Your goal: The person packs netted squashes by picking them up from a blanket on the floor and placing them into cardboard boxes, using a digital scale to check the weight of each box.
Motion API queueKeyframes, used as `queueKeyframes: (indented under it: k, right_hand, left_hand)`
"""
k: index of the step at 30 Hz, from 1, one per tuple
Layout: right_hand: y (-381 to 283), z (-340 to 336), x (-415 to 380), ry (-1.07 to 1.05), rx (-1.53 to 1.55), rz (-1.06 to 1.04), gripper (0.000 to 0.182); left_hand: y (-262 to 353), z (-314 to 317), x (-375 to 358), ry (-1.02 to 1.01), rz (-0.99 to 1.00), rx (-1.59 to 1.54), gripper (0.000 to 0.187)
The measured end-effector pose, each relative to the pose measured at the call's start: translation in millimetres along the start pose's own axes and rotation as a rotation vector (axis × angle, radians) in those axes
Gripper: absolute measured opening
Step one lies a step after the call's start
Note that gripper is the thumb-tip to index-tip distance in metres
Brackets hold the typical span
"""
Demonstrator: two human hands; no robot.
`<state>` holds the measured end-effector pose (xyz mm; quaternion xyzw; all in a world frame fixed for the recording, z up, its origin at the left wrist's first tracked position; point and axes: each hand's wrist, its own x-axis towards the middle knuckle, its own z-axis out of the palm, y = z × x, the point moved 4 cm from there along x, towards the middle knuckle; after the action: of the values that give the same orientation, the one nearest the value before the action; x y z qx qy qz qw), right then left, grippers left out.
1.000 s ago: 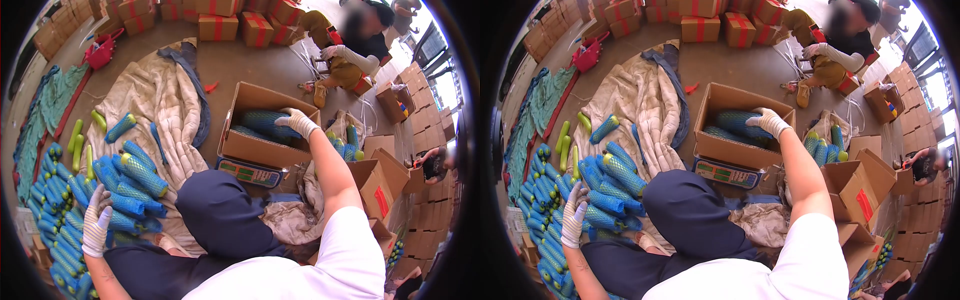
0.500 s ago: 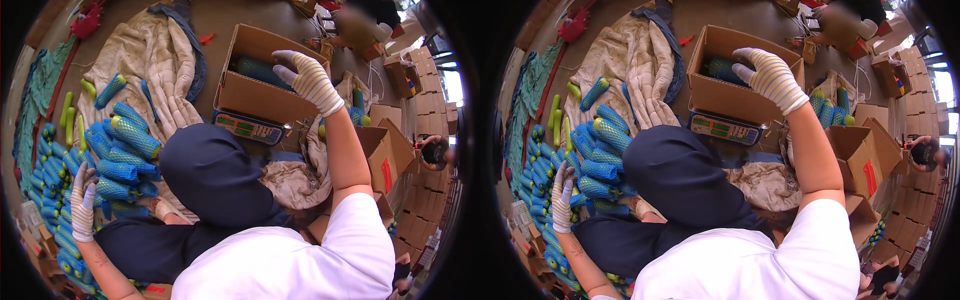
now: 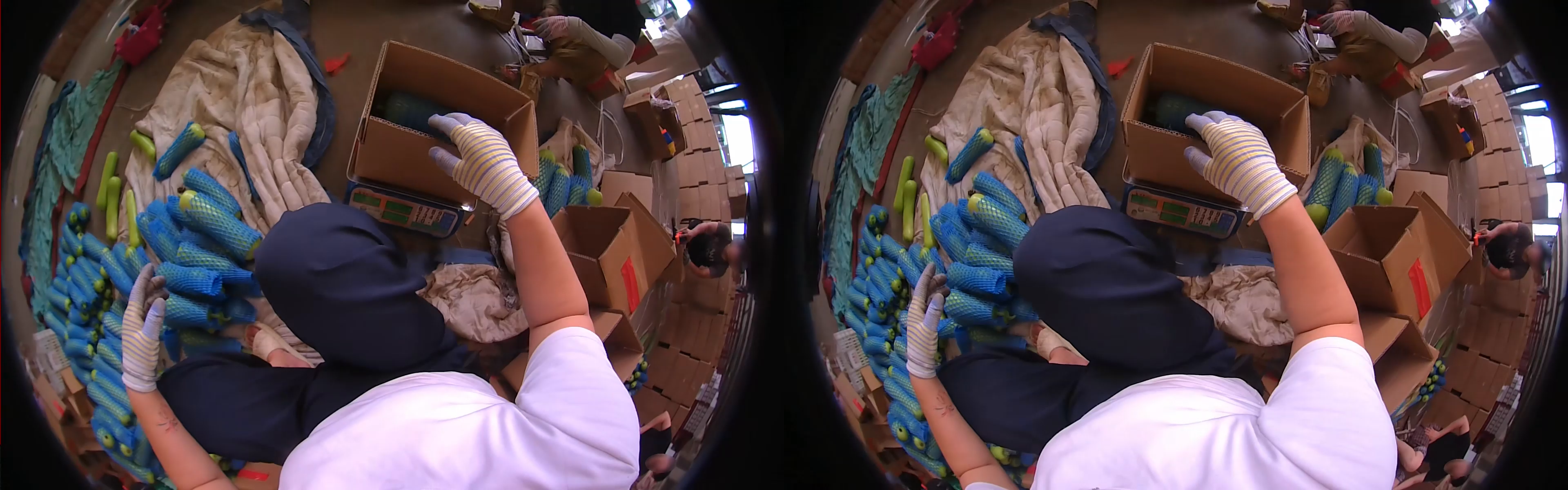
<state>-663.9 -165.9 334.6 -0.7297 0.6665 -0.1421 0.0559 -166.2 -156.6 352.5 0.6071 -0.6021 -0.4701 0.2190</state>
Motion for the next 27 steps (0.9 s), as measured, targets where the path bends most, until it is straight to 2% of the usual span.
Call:
queueKeyframes:
  k: [3, 7, 9, 10, 13, 17, 19, 23, 25, 27]
  right_hand:
    - [-36.2, -10.4, -1.7, 0.21, 0.116, -0.104, 0.041]
    - [-122.2, -21.3, 2.5, 0.344, 0.412, -0.282, 0.041]
    - [-156.9, -16.8, -0.1, 0.493, 0.493, -0.4, 0.041]
    - [-168.5, -12.0, 0.7, 0.467, 0.555, -0.454, 0.039]
    - [-159.8, -11.5, -6.9, 0.556, 0.473, -0.292, 0.034]
    - [-153.8, -23.0, -33.8, 0.567, 0.336, -0.268, 0.032]
    - [-148.9, -32.0, -50.5, 0.589, 0.267, -0.212, 0.032]
    - [-125.3, -33.0, -93.9, 0.704, 0.152, -0.065, 0.031]
    - [-120.9, -38.6, -115.0, 0.766, 0.17, -0.033, 0.032]
    - [-116.1, -38.6, -132.3, 0.806, 0.11, 0.003, 0.032]
  left_hand:
    - [-23.1, 7.7, 16.1, -0.029, -0.006, -0.074, 0.055]
    - [-58.1, 13.9, 51.5, -0.151, -0.017, 0.147, 0.052]
    - [-61.9, 24.0, 66.1, -0.206, -0.021, 0.03, 0.049]
    - [-58.3, 31.3, 72.4, -0.263, -0.021, -0.007, 0.049]
    - [-62.8, 48.3, 95.9, -0.384, 0.007, 0.018, 0.048]
    - [-74.5, 65.0, 126.3, -0.521, 0.002, 0.051, 0.052]
    - [-84.0, 72.2, 138.0, -0.6, -0.151, -0.042, 0.06]
    - [-83.9, 78.2, 147.2, -0.642, -0.175, -0.006, 0.062]
    - [-121.0, 76.9, 180.2, -0.68, -0.2, 0.017, 0.059]
    - [-156.8, 69.3, 218.2, -0.64, -0.332, -0.029, 0.054]
